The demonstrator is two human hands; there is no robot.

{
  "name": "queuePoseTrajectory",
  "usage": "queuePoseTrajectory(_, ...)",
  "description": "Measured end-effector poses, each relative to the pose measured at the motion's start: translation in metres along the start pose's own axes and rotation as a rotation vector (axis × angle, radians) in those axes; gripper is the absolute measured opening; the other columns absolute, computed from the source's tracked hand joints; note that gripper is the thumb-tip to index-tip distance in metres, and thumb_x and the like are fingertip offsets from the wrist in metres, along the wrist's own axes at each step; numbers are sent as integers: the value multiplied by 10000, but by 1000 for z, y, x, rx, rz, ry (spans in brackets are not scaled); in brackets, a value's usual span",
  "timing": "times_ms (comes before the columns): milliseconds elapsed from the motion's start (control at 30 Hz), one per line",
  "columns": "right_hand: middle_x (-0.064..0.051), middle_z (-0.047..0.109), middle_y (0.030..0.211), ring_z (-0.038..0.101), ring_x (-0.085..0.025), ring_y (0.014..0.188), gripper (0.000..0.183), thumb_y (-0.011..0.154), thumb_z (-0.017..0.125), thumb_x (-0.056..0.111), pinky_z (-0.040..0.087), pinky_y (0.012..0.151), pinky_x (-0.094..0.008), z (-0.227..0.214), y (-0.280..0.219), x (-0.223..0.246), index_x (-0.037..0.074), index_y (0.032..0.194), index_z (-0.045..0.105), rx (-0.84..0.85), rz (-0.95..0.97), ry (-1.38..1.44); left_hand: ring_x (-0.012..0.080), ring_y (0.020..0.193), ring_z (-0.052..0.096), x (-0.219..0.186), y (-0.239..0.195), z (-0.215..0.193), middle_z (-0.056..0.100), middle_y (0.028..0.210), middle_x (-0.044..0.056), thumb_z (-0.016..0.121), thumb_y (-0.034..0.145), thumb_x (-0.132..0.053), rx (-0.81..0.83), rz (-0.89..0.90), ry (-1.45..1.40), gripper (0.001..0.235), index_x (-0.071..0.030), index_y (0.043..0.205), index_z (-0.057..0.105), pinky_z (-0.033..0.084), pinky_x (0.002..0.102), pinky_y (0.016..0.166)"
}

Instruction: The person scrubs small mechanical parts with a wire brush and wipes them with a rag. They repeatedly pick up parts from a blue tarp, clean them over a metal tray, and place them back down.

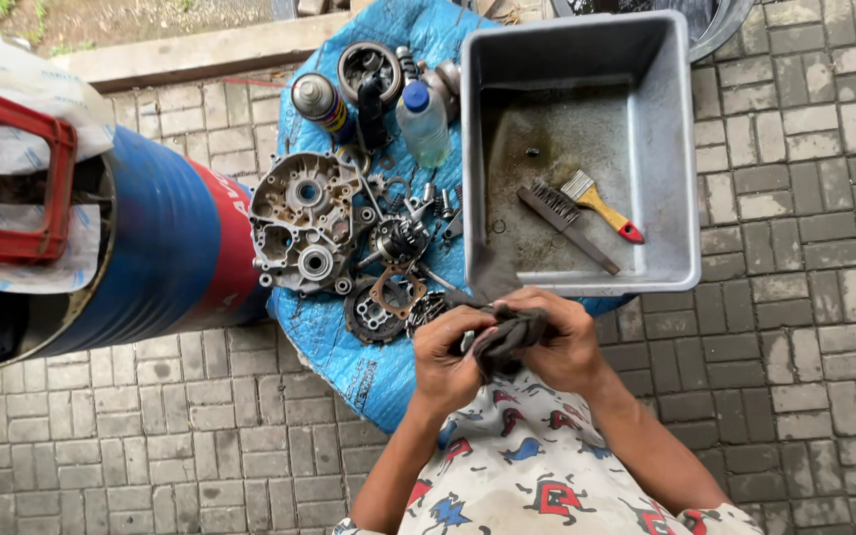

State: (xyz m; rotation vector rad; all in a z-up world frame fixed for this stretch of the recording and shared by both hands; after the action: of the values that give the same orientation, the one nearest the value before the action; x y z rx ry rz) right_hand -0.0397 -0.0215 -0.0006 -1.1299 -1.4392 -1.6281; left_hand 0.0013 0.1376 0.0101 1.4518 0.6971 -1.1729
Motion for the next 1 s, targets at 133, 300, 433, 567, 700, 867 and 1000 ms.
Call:
queuePoseTrajectory(133, -122, 718, 741, 675, -190, 590, 177, 863, 844, 144, 579, 583, -298, -17, 4, 0, -11, 857, 759, -113, -31, 2, 291, 589, 689, -14, 20, 13, 743, 735, 108, 789, 861, 23, 31, 106, 84, 101, -39, 935, 818, 586, 366, 591)
queuePoseTrajectory(300, -55, 611, 632, 548, -94, 574, 119, 914, 711, 79, 506, 505, -276, -51, -5, -39, -15, 842, 727, -200, 58, 45, 336, 524, 631, -31, 35, 47, 696, 745, 149, 688, 835, 146, 40, 427, 207, 152, 20, 886, 756, 583, 358, 552)
queuePoseTrajectory(433, -60, 596, 610, 523, -104, 584, 197, 956, 651, 123, 484, 479, -295, -69, 3, -53, -11, 830, 723, -194, 120, 25, 263, 537, 676, -42, 46, 71, 730, 757, 110, 723, 829, 121, 2, 478, 297, 141, -13, 826, 767, 598, 331, 567)
queuePoseTrajectory(567, -58, 547, 612, 496, -111, 551, 241, 1017, 571, 115, 419, 482, -250, -92, 22, -72, 8, 812, 640, -362, 282, 279, 295, 569, 680, -29, 57, 79, 732, 760, 135, 760, 847, 92, 9, 393, 127, 94, 20, 897, 793, 588, 372, 555)
queuePoseTrajectory(700, -93, 587, 647, 549, -130, 569, 149, 927, 685, 58, 478, 538, -253, -89, 57, -34, 10, 789, 654, -290, 247, 398, 266, 612, 682, -24, 72, 83, 731, 814, 132, 790, 845, 105, -51, 351, 82, 135, 1, 931, 800, 589, 368, 574)
queuePoseTrajectory(867, -133, 633, 671, 590, -158, 593, 140, 800, 796, -76, 533, 547, -286, -92, 71, -28, -24, 742, 679, -59, 186, 389, 258, 587, 593, -18, 74, 103, 687, 839, 147, 757, 823, 159, -71, 381, 169, 196, -14, 905, 800, 549, 376, 564)
queuePoseTrajectory(1000, -184, 616, 636, 577, -170, 472, 159, 827, 785, -79, 512, 405, -276, -100, 77, -31, -53, 725, 667, -40, 234, 542, 290, 643, 679, -7, 66, 112, 697, 917, 205, 767, 798, 128, -131, 410, 192, 187, 34, 952, 813, 586, 393, 551)
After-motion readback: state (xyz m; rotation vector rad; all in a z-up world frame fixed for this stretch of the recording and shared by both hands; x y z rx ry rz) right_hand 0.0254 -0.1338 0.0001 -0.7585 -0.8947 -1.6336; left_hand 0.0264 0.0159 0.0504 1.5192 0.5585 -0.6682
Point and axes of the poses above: each hand's wrist, its own y-axis towards the middle knuckle, its own z-axis out of the palm, x = y × z, the point moved 7 cm from there along y, towards the middle knuckle
